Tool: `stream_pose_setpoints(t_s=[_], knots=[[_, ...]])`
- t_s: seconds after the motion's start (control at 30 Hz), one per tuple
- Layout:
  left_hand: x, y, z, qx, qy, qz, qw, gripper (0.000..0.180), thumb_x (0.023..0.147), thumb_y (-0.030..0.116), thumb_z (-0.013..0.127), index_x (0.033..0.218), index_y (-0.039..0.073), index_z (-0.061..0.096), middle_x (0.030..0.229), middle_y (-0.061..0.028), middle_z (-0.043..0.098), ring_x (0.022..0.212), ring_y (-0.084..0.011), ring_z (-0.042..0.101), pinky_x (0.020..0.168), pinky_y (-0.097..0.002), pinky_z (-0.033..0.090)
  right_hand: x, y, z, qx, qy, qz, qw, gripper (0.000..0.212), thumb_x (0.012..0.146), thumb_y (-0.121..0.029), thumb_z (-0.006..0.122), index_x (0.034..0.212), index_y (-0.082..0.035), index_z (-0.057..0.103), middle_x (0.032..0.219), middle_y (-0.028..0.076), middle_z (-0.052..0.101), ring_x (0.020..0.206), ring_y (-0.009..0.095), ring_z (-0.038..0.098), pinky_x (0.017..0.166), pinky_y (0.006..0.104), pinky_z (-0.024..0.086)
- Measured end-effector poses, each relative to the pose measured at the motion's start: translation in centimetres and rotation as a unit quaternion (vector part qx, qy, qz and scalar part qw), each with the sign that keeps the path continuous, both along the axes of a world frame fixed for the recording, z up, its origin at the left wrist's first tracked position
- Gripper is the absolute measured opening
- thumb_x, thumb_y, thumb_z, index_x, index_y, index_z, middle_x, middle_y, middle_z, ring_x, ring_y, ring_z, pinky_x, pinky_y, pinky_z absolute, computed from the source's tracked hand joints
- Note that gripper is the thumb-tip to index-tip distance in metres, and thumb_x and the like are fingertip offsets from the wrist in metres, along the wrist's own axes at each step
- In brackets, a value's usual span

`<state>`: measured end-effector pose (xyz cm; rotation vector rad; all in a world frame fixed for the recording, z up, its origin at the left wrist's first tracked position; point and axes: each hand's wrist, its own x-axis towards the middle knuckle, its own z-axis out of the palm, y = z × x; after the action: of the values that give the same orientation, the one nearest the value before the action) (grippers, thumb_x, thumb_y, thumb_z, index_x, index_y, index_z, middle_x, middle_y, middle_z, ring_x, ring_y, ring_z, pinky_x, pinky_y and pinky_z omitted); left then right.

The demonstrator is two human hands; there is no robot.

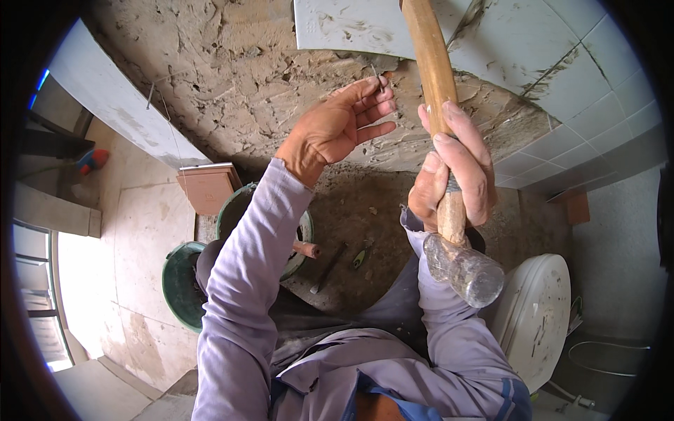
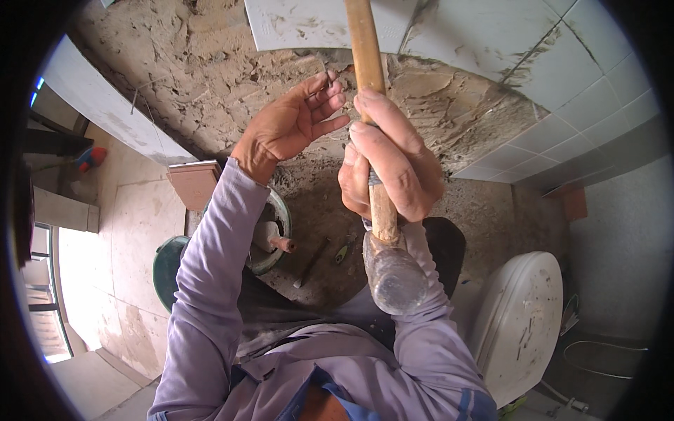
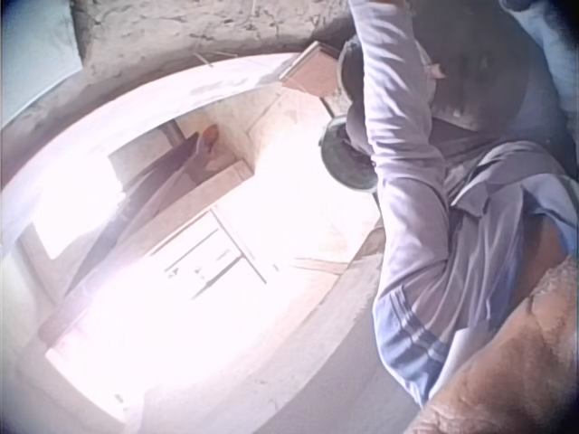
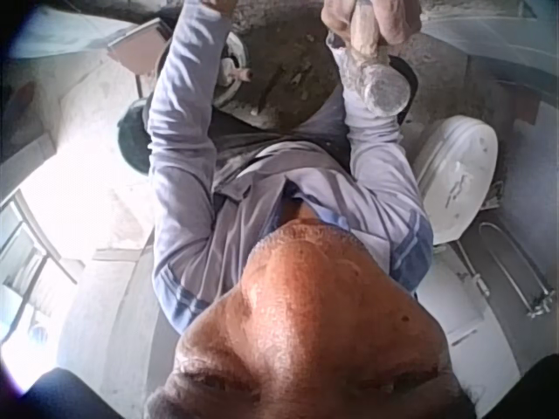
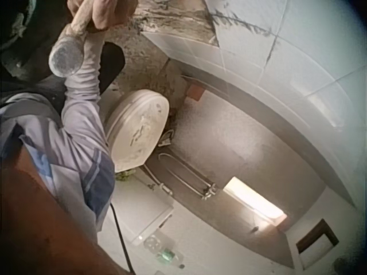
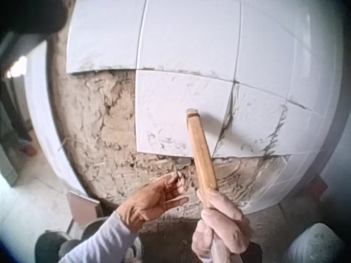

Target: The person scoops cement from a bucket onto a hawk, spreads it on a wall, and places a white tile. They use a hammer to tap the tile into place and a trowel to scrape excess cement from the edges.

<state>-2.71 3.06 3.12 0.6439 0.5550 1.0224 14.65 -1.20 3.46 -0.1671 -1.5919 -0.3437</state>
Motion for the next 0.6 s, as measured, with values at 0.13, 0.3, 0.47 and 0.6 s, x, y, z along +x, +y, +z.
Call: stream_pose_setpoints(t_s=[0.13, 0.3, 0.47, 0.6], knots=[[-0.5, -0.1, -0.2, 0.017, -0.016, -0.025, 0.999, 0.022, 0.106, 0.027, 0.055, 0.119, 0.012, 0.063, 0.108, 0.0008, 0.070, 0.102, -0.0149, 0.068, 0.102, -0.0466, 0.055, 0.4, -0.7, -0.2, -0.038, -0.025, 0.010, 0.999, 0.014, 0.091, 0.015, 0.060, 0.104, 0.012, 0.062, 0.111, 0.031, 0.068, 0.086, 0.024, 0.075, 0.066, 0.0244, 0.062], [-0.2, 1.3, -0.5, 0.004, -0.008, 0.032, 0.999, 0.018, 0.106, 0.024, 0.056, 0.114, 0.011, 0.065, 0.100, 0.0021, 0.069, 0.092, -0.0112, 0.068, 0.098, -0.0395, 0.058, -0.4, 1.3, 1.4, 0.080, -0.017, 0.021, 0.996, 0.014, 0.091, 0.008, 0.060, 0.104, 0.013, 0.061, 0.104, 0.035, 0.067, 0.090, 0.036, 0.074, 0.077, 0.0400, 0.066], [0.5, 2.9, -0.6, -0.003, 0.015, 0.129, 0.992, 0.015, 0.105, 0.018, 0.058, 0.109, 0.006, 0.065, 0.093, 0.0000, 0.067, 0.084, -0.0109, 0.066, 0.095, -0.0344, 0.060, -0.5, 0.8, 1.8, 0.077, -0.024, 0.021, 0.997, 0.014, 0.091, 0.006, 0.060, 0.103, 0.013, 0.060, 0.102, 0.036, 0.067, 0.092, 0.038, 0.074, 0.078, 0.0408, 0.066], [1.0, 3.3, -0.6, -0.013, 0.013, 0.159, 0.987, 0.014, 0.103, 0.014, 0.059, 0.108, 0.002, 0.064, 0.091, -0.0024, 0.065, 0.084, -0.0136, 0.066, 0.096, -0.0350, 0.060, -0.6, 0.7, 1.8, 0.069, -0.022, 0.007, 0.997, 0.014, 0.090, 0.006, 0.060, 0.103, 0.013, 0.060, 0.102, 0.035, 0.067, 0.092, 0.038, 0.074, 0.078, 0.0398, 0.066]])
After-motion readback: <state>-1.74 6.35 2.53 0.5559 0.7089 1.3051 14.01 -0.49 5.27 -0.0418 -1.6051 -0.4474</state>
